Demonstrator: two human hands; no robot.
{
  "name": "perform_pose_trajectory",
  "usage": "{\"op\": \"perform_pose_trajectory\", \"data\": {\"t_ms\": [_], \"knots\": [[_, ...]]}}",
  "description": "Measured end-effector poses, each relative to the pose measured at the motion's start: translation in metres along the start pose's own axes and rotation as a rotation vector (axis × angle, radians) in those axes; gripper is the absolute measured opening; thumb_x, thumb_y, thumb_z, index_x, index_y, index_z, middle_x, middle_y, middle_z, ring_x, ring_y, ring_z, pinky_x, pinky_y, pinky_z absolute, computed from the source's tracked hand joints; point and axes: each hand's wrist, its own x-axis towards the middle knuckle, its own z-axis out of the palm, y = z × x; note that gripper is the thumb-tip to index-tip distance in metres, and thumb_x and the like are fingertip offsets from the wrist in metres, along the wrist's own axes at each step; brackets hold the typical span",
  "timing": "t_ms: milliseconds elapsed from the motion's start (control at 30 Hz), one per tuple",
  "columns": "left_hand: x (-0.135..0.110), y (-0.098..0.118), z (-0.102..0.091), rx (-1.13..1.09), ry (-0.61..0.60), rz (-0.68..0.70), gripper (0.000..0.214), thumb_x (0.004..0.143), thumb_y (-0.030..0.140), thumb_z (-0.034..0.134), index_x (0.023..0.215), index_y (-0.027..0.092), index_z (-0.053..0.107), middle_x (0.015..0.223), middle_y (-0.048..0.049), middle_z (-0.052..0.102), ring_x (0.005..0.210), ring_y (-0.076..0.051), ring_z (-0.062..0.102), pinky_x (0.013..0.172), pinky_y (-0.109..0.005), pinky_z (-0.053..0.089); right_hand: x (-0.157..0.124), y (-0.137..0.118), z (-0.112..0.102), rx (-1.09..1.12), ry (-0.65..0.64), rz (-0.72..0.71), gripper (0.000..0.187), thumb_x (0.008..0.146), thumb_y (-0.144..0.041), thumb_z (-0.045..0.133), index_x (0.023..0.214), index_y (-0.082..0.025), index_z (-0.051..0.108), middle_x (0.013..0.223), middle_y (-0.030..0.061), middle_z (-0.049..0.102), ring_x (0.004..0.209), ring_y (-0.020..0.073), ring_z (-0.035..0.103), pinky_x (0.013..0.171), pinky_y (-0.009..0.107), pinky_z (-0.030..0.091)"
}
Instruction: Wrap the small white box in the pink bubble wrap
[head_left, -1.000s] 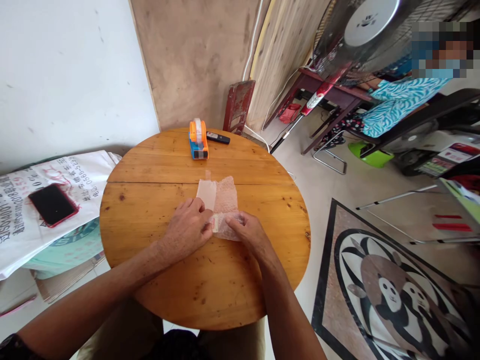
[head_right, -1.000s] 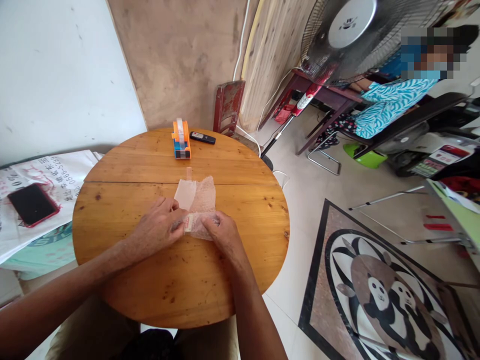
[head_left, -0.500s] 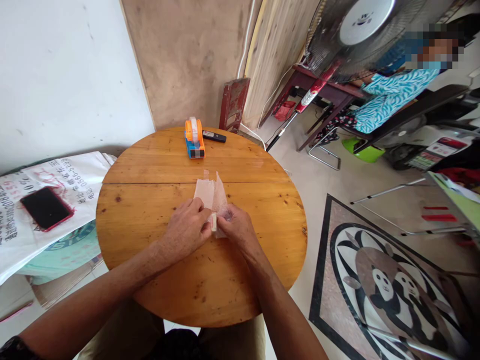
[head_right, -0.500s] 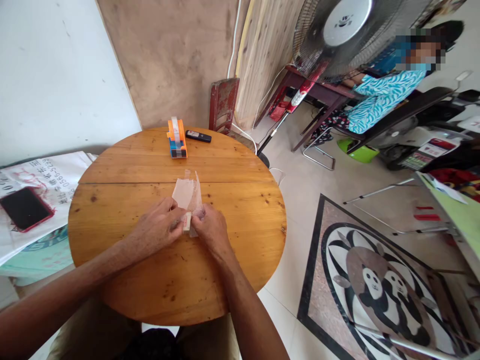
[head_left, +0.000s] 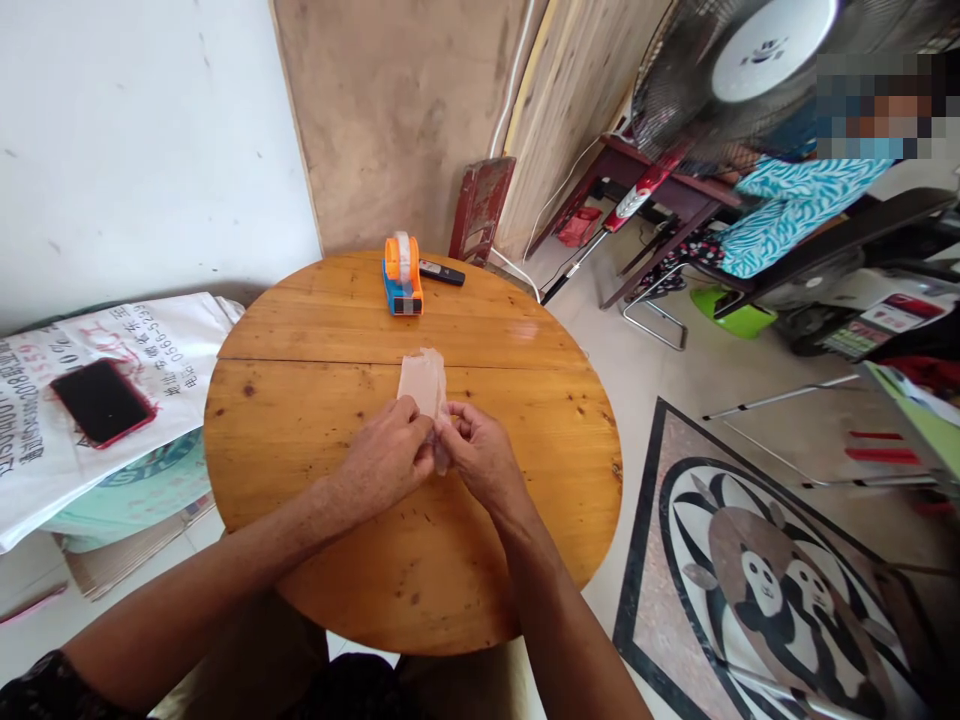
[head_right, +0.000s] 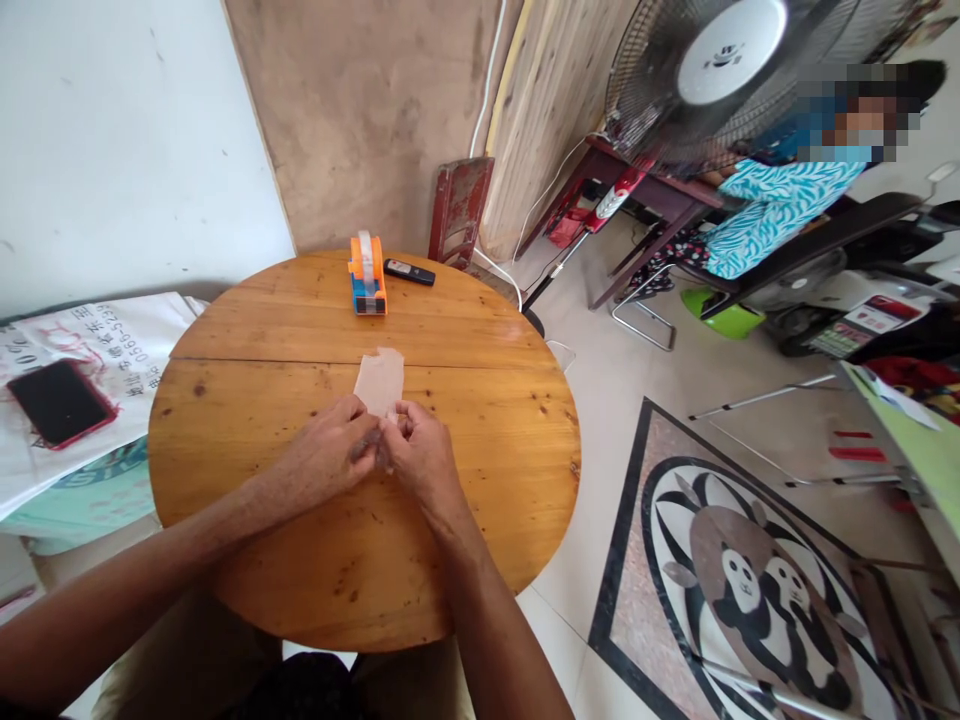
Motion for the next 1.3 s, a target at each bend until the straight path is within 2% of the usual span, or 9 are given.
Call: {"op": "perform_pose_trajectory", "data": {"t_ms": [267,400,500,633,767,933,1033,1167,1300], "knots": [[-0.005,-0.010,0.006,-0.314,0.120,-0.038,0.049,0.078,0.016,0.055,0.127,0.015,0.051,0.096,-0.0064,0.060,0.084,-0.019,0.058,0.077,-0.034,0.051,-0.010,-0.012,-0.010,-0.230,-0.126,-0.130,0.042,0.086,-0.015,0.040,0.125,-0.011,0.057,0.083,0.0048,0.072,0.063,0.0135,0.062,0.069,0.028,0.050],[-0.006,-0.011,0.004,-0.562,0.108,-0.141,0.057,0.075,0.021,0.060,0.130,0.014,0.049,0.091,-0.0030,0.059,0.073,-0.015,0.057,0.071,-0.031,0.051,-0.019,-0.017,-0.008,-0.475,-0.137,-0.165,0.052,0.086,-0.010,0.038,0.137,-0.008,0.047,0.105,0.0138,0.072,0.081,0.0199,0.067,0.077,0.033,0.049],[-0.004,-0.009,0.006,-0.545,0.117,-0.202,0.055,0.078,0.031,0.065,0.128,0.014,0.052,0.087,-0.0021,0.059,0.071,-0.015,0.055,0.069,-0.031,0.049,-0.025,-0.017,-0.009,-0.561,-0.117,-0.176,0.059,0.085,-0.009,0.040,0.143,-0.009,0.040,0.115,0.0170,0.069,0.094,0.0247,0.067,0.081,0.036,0.049],[-0.003,-0.009,0.013,-0.485,0.159,-0.165,0.045,0.083,0.033,0.062,0.124,0.015,0.055,0.089,-0.0029,0.059,0.074,-0.016,0.055,0.071,-0.032,0.049,-0.025,-0.015,-0.016,-0.425,-0.165,-0.185,0.061,0.085,-0.008,0.036,0.146,-0.015,0.036,0.112,0.0120,0.071,0.071,0.0166,0.066,0.072,0.031,0.051],[-0.004,-0.009,0.017,-0.425,0.160,-0.143,0.045,0.082,0.025,0.059,0.125,0.015,0.053,0.093,-0.0047,0.060,0.081,-0.018,0.056,0.076,-0.034,0.049,-0.018,-0.013,-0.021,-0.226,-0.235,-0.131,0.058,0.086,-0.010,0.034,0.144,-0.018,0.037,0.108,0.0069,0.071,0.045,0.0071,0.057,0.062,0.027,0.052],[-0.005,-0.007,0.014,-0.364,0.135,-0.136,0.055,0.073,0.012,0.055,0.127,0.016,0.050,0.095,-0.0045,0.059,0.087,-0.020,0.057,0.078,-0.035,0.049,-0.003,-0.006,-0.029,-0.089,-0.149,-0.114,0.050,0.087,-0.021,0.042,0.137,-0.018,0.043,0.106,0.0074,0.070,0.044,0.0069,0.055,0.051,0.025,0.049],[-0.005,-0.005,0.012,-0.364,0.128,-0.147,0.058,0.072,0.011,0.055,0.129,0.019,0.048,0.096,-0.0038,0.059,0.086,-0.020,0.057,0.077,-0.034,0.049,0.010,-0.001,-0.035,-0.179,-0.094,-0.217,0.036,0.085,-0.023,0.051,0.120,-0.018,0.059,0.097,0.0051,0.070,0.059,0.0106,0.059,0.059,0.025,0.049],[-0.006,-0.004,0.011,-0.353,0.156,-0.125,0.053,0.072,0.010,0.055,0.125,0.018,0.050,0.094,-0.0039,0.059,0.087,-0.020,0.057,0.079,-0.035,0.050,0.028,0.002,-0.033,-0.366,-0.208,-0.413,0.020,0.087,-0.020,0.054,0.098,-0.021,0.071,0.094,0.0047,0.070,0.085,0.0154,0.061,0.076,0.027,0.046],[-0.006,-0.003,0.010,-0.284,0.149,-0.111,0.033,0.074,0.009,0.054,0.106,0.019,0.057,0.093,-0.0040,0.058,0.089,-0.021,0.056,0.079,-0.035,0.050,0.039,0.003,-0.026,-0.492,-0.285,-0.455,0.021,0.090,-0.021,0.055,0.090,-0.023,0.075,0.091,0.0031,0.068,0.084,0.0144,0.059,0.073,0.025,0.041]]}}
